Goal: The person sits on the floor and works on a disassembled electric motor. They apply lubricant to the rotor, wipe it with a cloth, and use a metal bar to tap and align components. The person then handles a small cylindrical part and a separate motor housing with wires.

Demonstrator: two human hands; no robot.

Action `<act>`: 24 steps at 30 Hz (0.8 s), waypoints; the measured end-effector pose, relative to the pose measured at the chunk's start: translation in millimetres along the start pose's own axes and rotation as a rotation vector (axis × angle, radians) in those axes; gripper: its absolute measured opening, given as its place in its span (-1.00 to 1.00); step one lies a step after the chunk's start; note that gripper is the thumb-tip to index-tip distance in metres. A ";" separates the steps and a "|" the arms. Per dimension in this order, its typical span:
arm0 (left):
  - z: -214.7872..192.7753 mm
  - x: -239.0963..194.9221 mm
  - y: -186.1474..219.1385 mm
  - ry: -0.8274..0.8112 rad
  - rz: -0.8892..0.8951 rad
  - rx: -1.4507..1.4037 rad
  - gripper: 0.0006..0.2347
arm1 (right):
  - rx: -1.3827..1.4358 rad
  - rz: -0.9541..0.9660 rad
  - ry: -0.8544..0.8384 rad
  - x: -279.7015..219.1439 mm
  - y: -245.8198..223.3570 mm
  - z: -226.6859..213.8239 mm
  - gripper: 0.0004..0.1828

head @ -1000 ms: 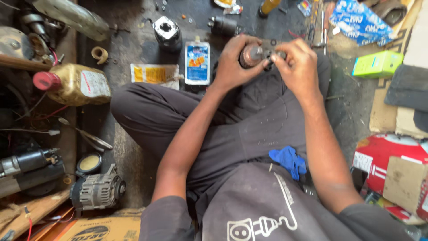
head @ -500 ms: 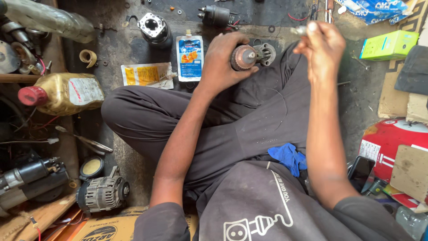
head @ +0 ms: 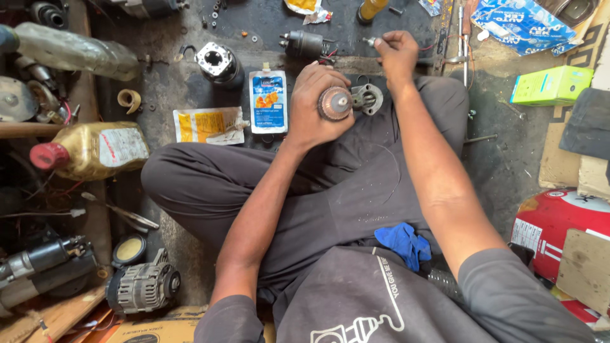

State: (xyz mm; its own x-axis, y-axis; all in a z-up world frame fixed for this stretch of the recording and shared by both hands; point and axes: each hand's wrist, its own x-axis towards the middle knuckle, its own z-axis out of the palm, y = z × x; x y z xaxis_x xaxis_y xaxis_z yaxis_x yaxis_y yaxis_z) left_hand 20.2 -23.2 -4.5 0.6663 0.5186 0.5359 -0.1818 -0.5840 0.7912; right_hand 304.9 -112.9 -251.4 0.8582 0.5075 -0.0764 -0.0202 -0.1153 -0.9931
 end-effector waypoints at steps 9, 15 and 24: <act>-10.5 4.4 2.7 0.017 -0.269 -0.187 -0.77 | -0.259 -0.359 -0.013 -49.5 -80.2 -5.3 -0.71; -16.3 -3.6 -7.7 -0.141 0.030 0.103 -0.58 | -0.022 -0.099 -0.318 -145.5 -173.2 -26.4 -0.81; -12.6 -27.5 -24.3 -0.221 -0.126 0.060 -0.15 | 0.114 0.326 -0.600 -162.5 -226.5 -18.0 -0.56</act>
State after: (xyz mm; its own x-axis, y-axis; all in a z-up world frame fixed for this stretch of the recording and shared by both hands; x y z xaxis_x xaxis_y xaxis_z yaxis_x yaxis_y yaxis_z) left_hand -2.8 -15.5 -34.8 0.8242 0.4442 0.3513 -0.0483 -0.5629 0.8251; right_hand 179.2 -184.6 -12.4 0.3675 0.8505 -0.3762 -0.3110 -0.2689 -0.9116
